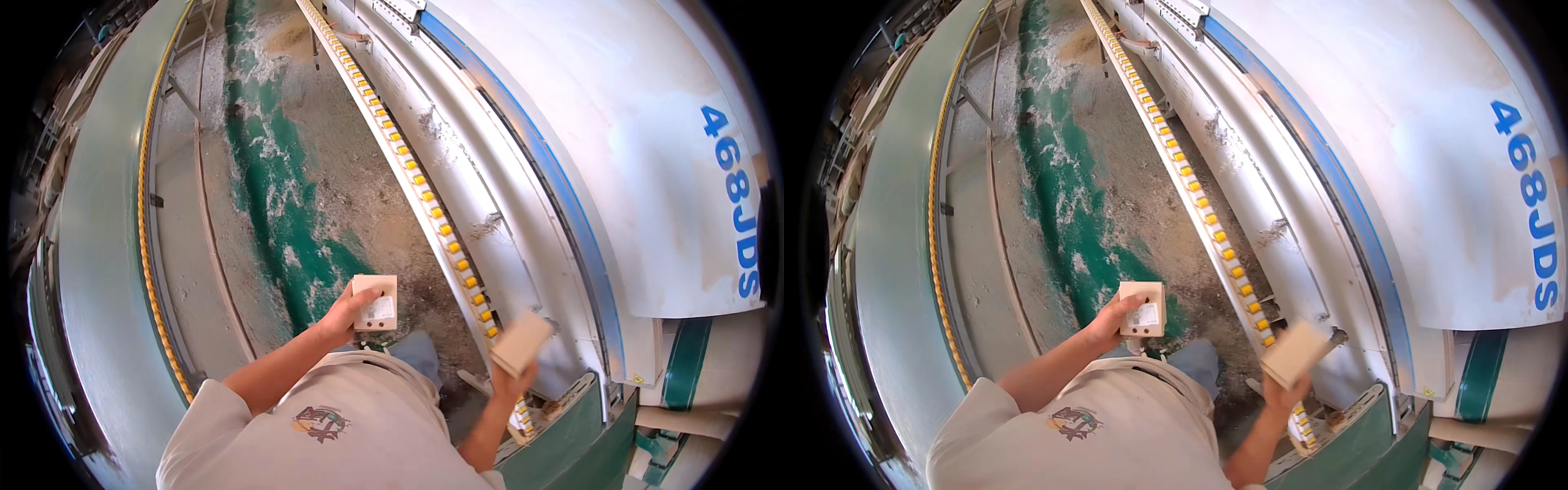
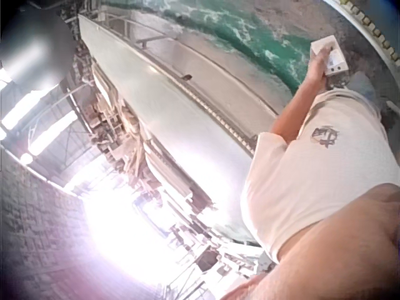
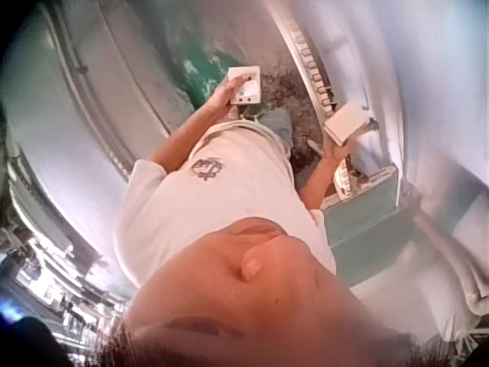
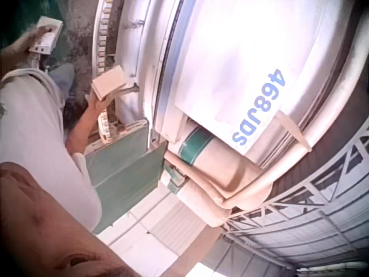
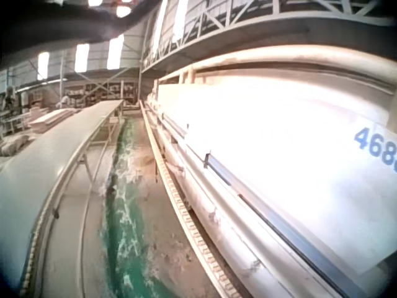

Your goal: The person picks up wooden blocks, walks to an industrial processing machine, and feeds the blocks into the machine's guide rail for processing.

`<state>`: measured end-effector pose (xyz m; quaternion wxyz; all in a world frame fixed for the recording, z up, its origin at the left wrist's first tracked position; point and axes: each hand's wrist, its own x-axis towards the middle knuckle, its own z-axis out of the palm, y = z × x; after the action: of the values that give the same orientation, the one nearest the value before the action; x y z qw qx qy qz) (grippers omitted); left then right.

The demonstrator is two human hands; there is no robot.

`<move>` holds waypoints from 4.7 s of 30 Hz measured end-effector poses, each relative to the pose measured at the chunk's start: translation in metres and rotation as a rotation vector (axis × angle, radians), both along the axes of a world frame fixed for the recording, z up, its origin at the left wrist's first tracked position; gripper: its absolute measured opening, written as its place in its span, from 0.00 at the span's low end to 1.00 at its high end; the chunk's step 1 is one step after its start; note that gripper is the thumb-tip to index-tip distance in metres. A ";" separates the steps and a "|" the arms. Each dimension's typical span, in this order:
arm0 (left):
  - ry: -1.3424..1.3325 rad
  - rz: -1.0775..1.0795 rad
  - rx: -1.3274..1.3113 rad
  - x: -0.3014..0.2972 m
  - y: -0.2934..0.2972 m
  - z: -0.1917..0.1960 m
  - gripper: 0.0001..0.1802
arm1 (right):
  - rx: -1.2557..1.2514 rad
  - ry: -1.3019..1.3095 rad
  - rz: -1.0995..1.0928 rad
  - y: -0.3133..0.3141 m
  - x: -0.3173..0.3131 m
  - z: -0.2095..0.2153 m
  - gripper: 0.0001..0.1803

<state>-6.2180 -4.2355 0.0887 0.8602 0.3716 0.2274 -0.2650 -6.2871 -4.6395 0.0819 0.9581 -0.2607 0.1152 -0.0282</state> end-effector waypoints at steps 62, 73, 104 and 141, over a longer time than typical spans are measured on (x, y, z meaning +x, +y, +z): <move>-0.419 -0.238 0.114 0.351 0.371 -0.016 0.59 | -0.853 0.095 0.477 0.592 0.399 -0.026 0.42; -0.352 -0.331 -0.128 0.192 0.236 -0.012 0.46 | -0.526 0.505 -0.219 0.279 0.126 -0.011 0.26; -0.307 0.100 -0.055 -0.149 -0.145 0.026 0.46 | -1.535 0.850 -1.165 -0.324 0.069 -0.099 0.40; -0.155 0.319 -0.069 -0.127 -0.171 0.019 0.43 | -0.906 1.249 -1.365 -0.546 -0.231 -0.072 0.40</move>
<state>-6.3445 -4.4069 0.1080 0.9186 0.3202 0.2073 -0.1034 -6.5183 -5.1858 0.0097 0.3190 -0.4445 0.6949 -0.4666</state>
